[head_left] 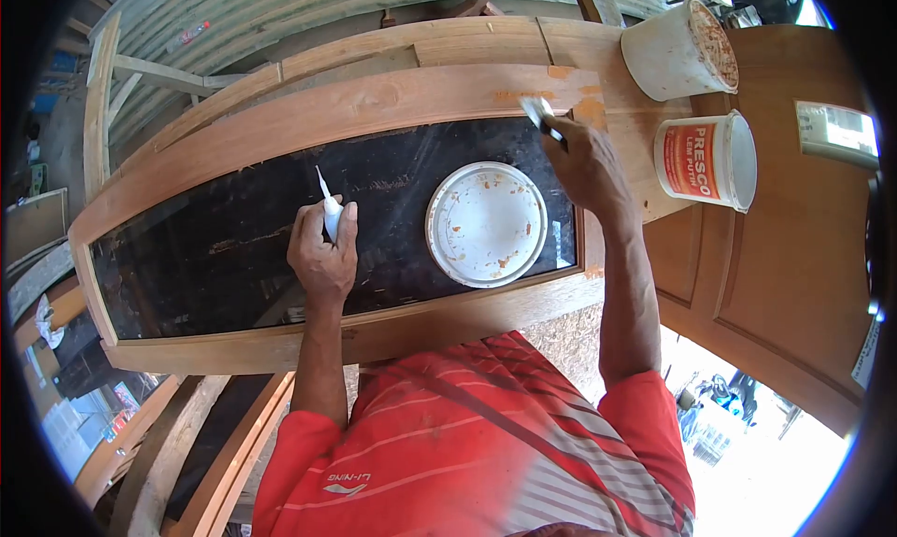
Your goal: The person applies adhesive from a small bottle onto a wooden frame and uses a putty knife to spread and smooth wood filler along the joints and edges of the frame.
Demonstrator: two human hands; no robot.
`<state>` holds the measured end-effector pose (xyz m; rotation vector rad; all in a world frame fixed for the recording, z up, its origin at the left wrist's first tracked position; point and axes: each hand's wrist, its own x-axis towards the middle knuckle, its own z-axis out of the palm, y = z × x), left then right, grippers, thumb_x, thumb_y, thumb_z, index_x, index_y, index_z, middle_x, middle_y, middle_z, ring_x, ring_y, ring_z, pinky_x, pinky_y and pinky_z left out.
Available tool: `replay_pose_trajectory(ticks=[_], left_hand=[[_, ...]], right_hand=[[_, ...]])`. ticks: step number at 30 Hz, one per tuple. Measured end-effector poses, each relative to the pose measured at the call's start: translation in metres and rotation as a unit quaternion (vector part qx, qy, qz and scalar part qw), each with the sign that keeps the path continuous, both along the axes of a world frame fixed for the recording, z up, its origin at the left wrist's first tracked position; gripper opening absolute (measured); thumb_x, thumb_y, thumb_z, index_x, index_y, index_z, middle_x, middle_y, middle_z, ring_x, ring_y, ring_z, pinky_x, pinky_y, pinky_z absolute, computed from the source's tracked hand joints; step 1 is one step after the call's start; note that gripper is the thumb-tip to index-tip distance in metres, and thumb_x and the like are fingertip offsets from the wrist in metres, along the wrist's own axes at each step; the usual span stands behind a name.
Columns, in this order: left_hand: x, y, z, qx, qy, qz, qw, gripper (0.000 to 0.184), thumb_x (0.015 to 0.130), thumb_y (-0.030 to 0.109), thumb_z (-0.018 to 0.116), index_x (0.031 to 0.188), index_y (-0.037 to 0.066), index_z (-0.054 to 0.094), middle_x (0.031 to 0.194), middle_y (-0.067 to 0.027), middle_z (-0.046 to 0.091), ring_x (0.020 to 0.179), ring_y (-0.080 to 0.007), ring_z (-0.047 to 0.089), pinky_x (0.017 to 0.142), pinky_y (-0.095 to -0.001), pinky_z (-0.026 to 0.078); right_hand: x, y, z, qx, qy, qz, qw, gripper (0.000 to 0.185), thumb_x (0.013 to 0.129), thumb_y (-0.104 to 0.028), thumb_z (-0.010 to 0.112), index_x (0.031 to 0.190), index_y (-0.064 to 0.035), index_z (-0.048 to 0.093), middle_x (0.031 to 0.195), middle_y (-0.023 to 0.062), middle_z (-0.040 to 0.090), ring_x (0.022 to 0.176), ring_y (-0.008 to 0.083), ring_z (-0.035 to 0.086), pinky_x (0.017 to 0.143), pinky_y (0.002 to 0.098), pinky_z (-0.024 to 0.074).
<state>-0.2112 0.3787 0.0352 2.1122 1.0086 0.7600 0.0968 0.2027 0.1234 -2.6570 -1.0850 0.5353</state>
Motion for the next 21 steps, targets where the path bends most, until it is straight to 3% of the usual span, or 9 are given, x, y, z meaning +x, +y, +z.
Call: replay_pose_trajectory(ticks=[6,13,16,21], left_hand=[[0.003,0.000,0.001,0.012,-0.006,-0.008,1.000,0.020,0.096,0.016,0.080,0.103,-0.002,0.073,0.088,-0.0119,0.068,0.074,-0.0246,0.066,0.068,-0.0370,0.053],[0.001,0.000,0.003,-0.006,0.021,-0.004,1.000,0.020,0.096,0.016,0.079,0.103,-0.002,0.073,0.089,-0.0112,0.068,0.075,-0.0240,0.066,0.068,-0.0372,0.053],[0.002,0.000,-0.002,0.004,0.000,-0.003,1.000,0.020,0.096,0.016,0.080,0.103,-0.002,0.073,0.089,-0.0114,0.068,0.075,-0.0238,0.066,0.068,-0.0373,0.053],[0.002,0.001,0.000,-0.001,0.004,0.001,1.000,0.020,0.096,0.017,0.080,0.103,-0.001,0.073,0.089,-0.0115,0.068,0.074,-0.0243,0.066,0.068,-0.0375,0.053]], right_hand=[[-0.018,0.036,0.003,0.031,-0.072,0.145,0.986,0.026,0.104,-0.019,0.064,0.125,-0.0075,0.075,0.098,0.0177,0.072,0.084,0.0319,0.072,0.078,0.0456,0.0550],[0.045,0.023,0.013,-0.091,-0.117,0.211,0.966,0.031,0.103,-0.017,0.063,0.131,-0.0175,0.075,0.102,0.0129,0.072,0.092,0.0315,0.072,0.083,0.0464,0.0555],[0.078,0.000,0.021,-0.134,-0.121,0.215,0.960,0.038,0.103,-0.005,0.054,0.133,-0.0168,0.074,0.103,0.0166,0.072,0.097,0.0341,0.073,0.087,0.0487,0.0561],[0.101,-0.032,0.041,-0.176,-0.160,0.132,0.962,0.030,0.103,-0.011,0.058,0.128,-0.0139,0.075,0.103,0.0190,0.071,0.099,0.0387,0.070,0.090,0.0503,0.0532]])
